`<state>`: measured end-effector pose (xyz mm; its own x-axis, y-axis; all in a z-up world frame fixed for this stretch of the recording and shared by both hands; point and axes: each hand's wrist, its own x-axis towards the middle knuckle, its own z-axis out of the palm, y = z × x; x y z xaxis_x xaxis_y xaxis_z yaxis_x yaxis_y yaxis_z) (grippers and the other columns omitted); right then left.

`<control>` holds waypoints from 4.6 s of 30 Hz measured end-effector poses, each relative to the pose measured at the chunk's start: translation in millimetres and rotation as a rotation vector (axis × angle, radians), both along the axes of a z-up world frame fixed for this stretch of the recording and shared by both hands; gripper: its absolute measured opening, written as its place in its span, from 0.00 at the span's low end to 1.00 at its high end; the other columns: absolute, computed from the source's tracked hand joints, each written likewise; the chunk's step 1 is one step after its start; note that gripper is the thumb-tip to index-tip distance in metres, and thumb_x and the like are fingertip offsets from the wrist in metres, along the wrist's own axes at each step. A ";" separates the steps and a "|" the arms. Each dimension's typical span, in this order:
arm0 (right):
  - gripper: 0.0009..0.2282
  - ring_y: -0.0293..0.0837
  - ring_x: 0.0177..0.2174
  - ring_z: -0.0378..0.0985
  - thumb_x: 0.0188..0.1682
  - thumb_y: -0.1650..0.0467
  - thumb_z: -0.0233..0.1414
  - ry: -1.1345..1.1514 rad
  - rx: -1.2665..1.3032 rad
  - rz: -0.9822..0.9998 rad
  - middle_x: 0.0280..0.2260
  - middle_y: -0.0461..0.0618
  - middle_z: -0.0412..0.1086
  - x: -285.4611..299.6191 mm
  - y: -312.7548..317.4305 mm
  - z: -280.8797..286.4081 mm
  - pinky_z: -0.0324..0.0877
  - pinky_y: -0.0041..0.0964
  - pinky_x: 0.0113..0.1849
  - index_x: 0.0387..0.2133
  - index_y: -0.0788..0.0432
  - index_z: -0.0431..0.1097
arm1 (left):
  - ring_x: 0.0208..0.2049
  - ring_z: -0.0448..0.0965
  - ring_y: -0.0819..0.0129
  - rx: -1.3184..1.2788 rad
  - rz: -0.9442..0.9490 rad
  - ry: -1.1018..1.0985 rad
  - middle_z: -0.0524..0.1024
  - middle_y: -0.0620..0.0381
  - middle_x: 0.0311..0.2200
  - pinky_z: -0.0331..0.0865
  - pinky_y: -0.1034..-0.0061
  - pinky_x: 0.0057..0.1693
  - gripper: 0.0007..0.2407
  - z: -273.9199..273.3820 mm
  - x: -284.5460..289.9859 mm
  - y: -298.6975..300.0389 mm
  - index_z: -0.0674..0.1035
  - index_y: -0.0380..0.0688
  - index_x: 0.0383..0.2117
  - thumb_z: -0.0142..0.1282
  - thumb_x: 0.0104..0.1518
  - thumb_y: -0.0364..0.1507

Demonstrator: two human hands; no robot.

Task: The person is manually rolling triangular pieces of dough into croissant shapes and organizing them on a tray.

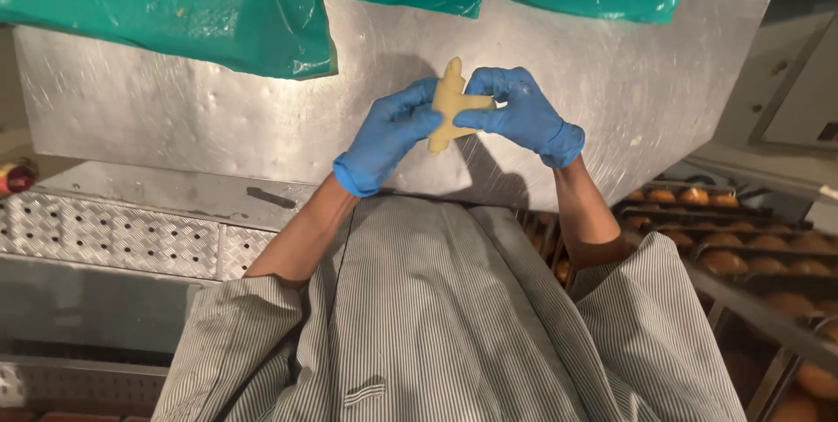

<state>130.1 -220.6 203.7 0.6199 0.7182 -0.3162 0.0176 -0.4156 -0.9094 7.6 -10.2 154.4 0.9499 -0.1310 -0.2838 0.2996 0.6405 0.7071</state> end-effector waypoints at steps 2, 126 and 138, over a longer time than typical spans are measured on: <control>0.09 0.28 0.28 0.68 0.47 0.68 0.66 0.044 0.138 -0.018 0.25 0.39 0.70 -9.8 5.6 7.5 0.67 0.26 0.33 0.29 0.59 0.73 | 0.52 0.78 0.72 0.049 -0.045 -0.057 0.77 0.53 0.53 0.73 0.77 0.59 0.22 9.8 -4.5 2.1 0.71 0.31 0.62 0.62 0.62 0.24; 0.08 0.32 0.26 0.71 0.52 0.69 0.62 -0.013 0.246 -0.158 0.28 0.47 0.75 -36.3 -19.6 39.0 0.69 0.26 0.30 0.32 0.63 0.74 | 0.61 0.73 0.62 -0.357 -0.018 0.029 0.72 0.48 0.59 0.67 0.67 0.68 0.25 38.9 -12.9 -17.5 0.65 0.33 0.66 0.60 0.63 0.26; 0.10 0.32 0.24 0.69 0.52 0.67 0.62 0.081 0.332 -0.287 0.28 0.48 0.74 -40.5 -20.8 21.1 0.66 0.26 0.27 0.31 0.63 0.73 | 0.60 0.75 0.55 -0.520 -0.020 0.018 0.72 0.43 0.59 0.68 0.60 0.68 0.22 27.2 -20.9 -15.7 0.66 0.30 0.65 0.56 0.67 0.27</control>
<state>89.6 -241.4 224.8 0.7914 0.5916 -0.1537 -0.1329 -0.0789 -0.9880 -13.3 -25.8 181.6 0.9413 -0.2770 -0.1930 0.3245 0.9000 0.2912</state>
